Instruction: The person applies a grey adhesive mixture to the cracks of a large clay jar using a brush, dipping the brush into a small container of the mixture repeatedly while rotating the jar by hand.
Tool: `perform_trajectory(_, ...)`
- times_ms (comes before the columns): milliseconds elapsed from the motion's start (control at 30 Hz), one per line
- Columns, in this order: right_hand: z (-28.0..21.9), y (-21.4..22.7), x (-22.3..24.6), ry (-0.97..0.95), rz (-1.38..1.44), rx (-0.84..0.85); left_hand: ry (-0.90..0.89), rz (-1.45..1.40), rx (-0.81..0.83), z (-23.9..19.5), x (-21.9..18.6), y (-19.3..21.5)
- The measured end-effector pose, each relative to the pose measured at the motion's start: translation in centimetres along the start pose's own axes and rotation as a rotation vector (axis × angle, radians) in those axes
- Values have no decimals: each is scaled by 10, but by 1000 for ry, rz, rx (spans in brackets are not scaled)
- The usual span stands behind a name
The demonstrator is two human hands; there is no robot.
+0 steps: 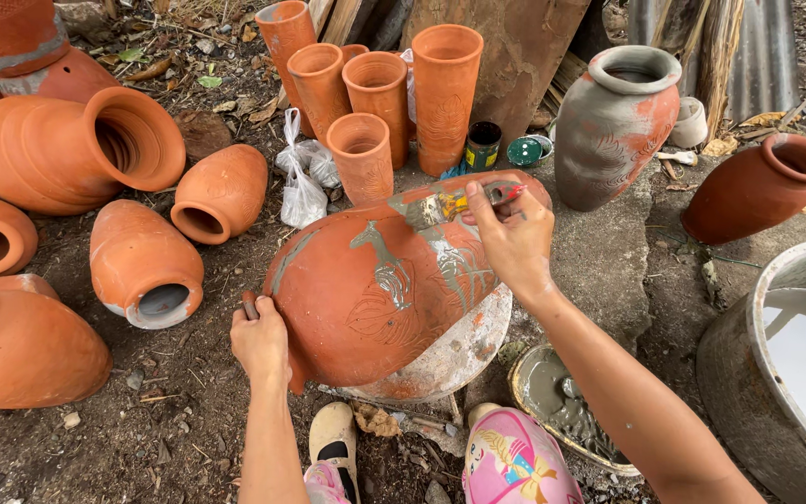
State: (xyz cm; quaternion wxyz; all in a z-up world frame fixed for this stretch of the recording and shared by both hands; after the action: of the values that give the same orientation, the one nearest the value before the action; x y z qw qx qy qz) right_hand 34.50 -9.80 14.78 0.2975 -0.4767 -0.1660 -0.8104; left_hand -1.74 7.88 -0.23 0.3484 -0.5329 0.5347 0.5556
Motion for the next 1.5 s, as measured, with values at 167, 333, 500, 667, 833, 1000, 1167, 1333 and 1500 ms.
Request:
perform_trajectory(167, 9, 2, 5, 41, 48, -34, 26, 33, -2, -4, -2, 2)
perform_trajectory(333, 7, 2, 7, 28, 7, -3, -59, 28, -11, -2, -9, 0)
perform_trajectory(500, 5, 14, 12, 28, -38, -50, -42, 107, 4, 3, -6, -1)
perform_trajectory(667, -7, 6, 14, 28, -49, 2, -150, 75, 32, 6, -13, -2)
perform_trajectory(833, -11, 23, 34, 109, -104, -65, -142, 110, 50, 8, -8, -1)
perform_trajectory(1000, -19, 22, 28, 69, -78, -30, -106, 103, 71, 11, -4, 0)
perform_trajectory(1167, -24, 32, 32, 15, -42, -45, -116, 128, 68, 10, -7, 0)
perform_trajectory(1333, -28, 99, 28, 73, 64, -162, -99, 152, 59, 9, -7, 1)
perform_trajectory(1500, -76, 239, -66, -55, 62, -511, -160, 175, 43, 17, -2, 4)
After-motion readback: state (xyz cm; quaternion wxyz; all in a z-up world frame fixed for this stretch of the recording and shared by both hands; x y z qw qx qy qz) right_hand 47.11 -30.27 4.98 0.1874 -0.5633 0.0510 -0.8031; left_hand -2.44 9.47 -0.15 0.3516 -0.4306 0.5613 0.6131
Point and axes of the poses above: each hand's wrist, its own z-axis towards the middle knuckle, its own y-axis out of the back of the hand, x = y × z, the point moved 9 cm from there along z, towards the middle knuckle
